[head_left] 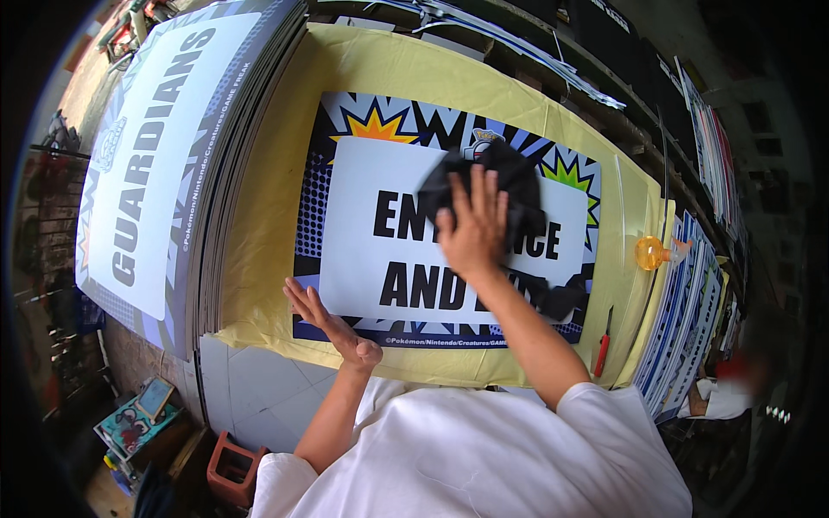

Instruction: The person assembles a sign by cutting a white board with a utility knife and a metal ruler. They then place a printed 'Entrance and Exit' graphic onto the board and wipe the surface with a black cloth. The person handles the sign multiple times, flipping it and wiping it again before placing it on a stack.

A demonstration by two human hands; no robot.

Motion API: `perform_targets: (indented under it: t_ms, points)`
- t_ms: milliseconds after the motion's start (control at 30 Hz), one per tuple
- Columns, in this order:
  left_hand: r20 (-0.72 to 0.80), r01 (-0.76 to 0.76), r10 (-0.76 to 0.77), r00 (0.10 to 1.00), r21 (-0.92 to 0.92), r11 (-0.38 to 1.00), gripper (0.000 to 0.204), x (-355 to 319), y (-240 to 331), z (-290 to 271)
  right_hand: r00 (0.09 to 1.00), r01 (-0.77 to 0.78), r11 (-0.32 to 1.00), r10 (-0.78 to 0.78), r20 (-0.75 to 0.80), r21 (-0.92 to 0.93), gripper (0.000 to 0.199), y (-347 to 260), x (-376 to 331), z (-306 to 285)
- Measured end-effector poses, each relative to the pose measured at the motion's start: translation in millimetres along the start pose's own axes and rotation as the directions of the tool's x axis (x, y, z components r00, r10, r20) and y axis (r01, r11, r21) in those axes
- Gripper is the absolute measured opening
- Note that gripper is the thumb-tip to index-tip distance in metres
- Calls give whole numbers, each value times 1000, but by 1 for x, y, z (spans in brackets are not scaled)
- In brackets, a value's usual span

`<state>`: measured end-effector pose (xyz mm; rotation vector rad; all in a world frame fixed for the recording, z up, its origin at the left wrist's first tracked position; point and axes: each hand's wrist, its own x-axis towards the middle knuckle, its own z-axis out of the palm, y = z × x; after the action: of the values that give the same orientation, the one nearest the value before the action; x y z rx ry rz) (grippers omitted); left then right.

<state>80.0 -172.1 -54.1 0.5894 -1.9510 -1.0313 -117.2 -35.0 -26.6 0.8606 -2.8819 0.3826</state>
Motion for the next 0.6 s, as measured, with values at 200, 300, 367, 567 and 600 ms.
perform_targets:
  t_ms: [200,300,367,567,600]
  points:
    - [-128,26,-32,991,-49,998,108,-4,-5,-2,853,344,849,-461,246,401,75,-91,-90,0]
    - [-167,50,-55,984,-28,998,106,-7,-8,-1,893,237,956,-285,348,174,74,16,-136,-39]
    - [-177,63,-70,982,-42,997,106,-10,-8,-1,940,128,989,-143,309,70,72,86,-156,-65]
    - [-188,10,-22,982,-63,998,109,-5,-2,4,886,287,934,-344,310,215,65,-5,-128,-48]
    - [-210,-13,-3,978,-74,997,111,-8,-4,2,840,352,891,-436,324,285,64,-40,-117,-40]
